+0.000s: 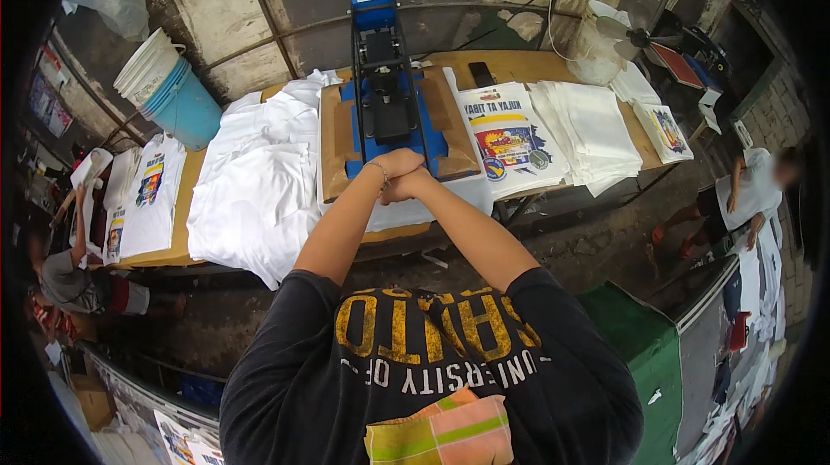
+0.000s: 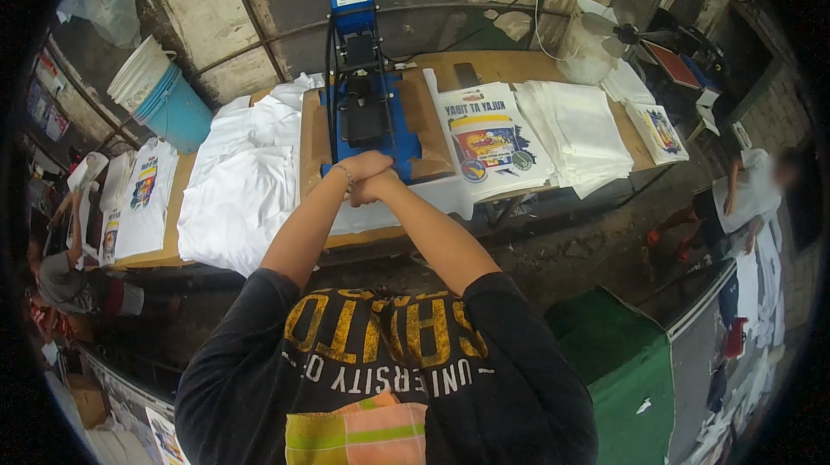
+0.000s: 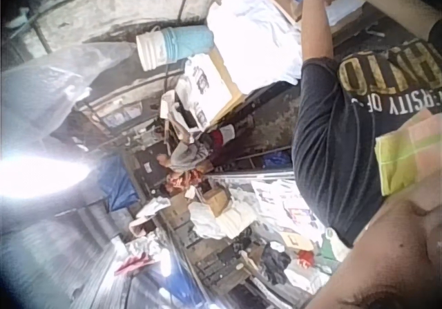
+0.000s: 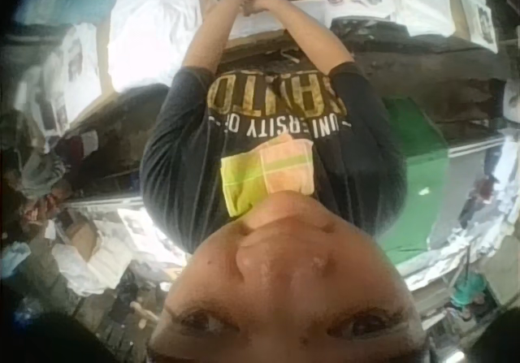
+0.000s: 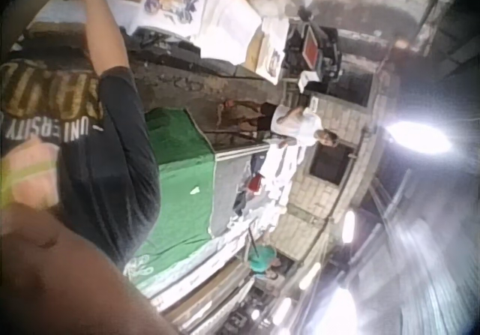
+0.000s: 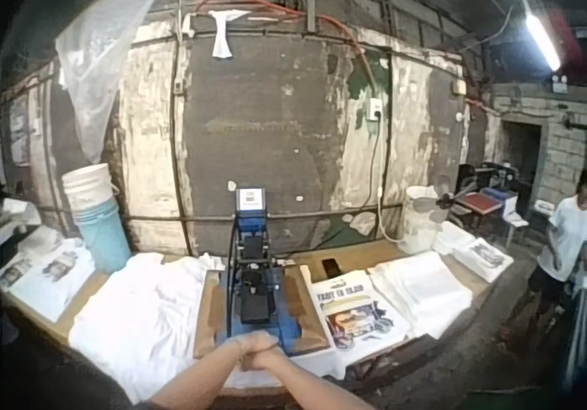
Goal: Printing designs onto white t-shirts using a manual heat press machine in a garment workshop.
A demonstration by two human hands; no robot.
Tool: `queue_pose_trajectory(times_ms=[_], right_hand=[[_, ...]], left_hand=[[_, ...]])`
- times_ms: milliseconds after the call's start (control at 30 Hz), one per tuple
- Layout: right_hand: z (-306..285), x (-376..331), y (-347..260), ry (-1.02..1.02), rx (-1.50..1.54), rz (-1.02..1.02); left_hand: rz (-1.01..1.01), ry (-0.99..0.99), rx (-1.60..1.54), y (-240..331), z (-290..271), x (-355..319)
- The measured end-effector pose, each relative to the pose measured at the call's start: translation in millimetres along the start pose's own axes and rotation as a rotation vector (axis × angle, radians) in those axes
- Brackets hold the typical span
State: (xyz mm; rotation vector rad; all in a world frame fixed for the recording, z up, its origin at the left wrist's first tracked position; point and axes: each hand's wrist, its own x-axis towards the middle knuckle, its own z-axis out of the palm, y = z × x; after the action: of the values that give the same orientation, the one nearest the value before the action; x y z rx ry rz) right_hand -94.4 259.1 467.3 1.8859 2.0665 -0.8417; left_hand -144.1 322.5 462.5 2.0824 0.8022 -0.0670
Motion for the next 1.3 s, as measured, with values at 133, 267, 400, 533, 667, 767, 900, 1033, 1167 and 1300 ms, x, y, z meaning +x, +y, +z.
queue_pose_trajectory(times_ms=[133,267,400,533,667,767,900,1033,1167,1300], right_hand=[[-19,-20,-7,-0.054,0.017,0.11],[-17,-17,-11,-0.102,0.048,0.135],[-12,-1,-13,-0.11,0.094,0.161],[-12,6,-12,-0.127,0.068,0.133],[-12,7,-13,-0.166,0.07,0.151],[-10,11,-11,-0.16,0.094,0.135],[-4,16,-6,-0.132,0.137,0.121],[2,22,-4,-0.081,0.107,0.1],[2,24,-6,-0.085,0.101,0.077],[1,23,-7,-0.073,0.111,0.09]], left_hand=[[-0.06,-0.031,-0.046,-10,4,21],[-0.015,-0.016,-0.048,-35,9,44],[0.051,-0.034,0.122,-49,7,48],[-0.018,-0.05,-0.087,-39,4,33],[-0.01,-0.03,-0.041,-32,0,22],[-0.051,-0.032,-0.084,-36,1,22],[-0.042,-0.037,-0.095,-42,3,25],[-0.037,-0.043,-0.11,-45,2,25],[-0.052,-0.044,-0.141,-49,2,28],[-0.097,-0.04,-0.196,-52,4,29]])
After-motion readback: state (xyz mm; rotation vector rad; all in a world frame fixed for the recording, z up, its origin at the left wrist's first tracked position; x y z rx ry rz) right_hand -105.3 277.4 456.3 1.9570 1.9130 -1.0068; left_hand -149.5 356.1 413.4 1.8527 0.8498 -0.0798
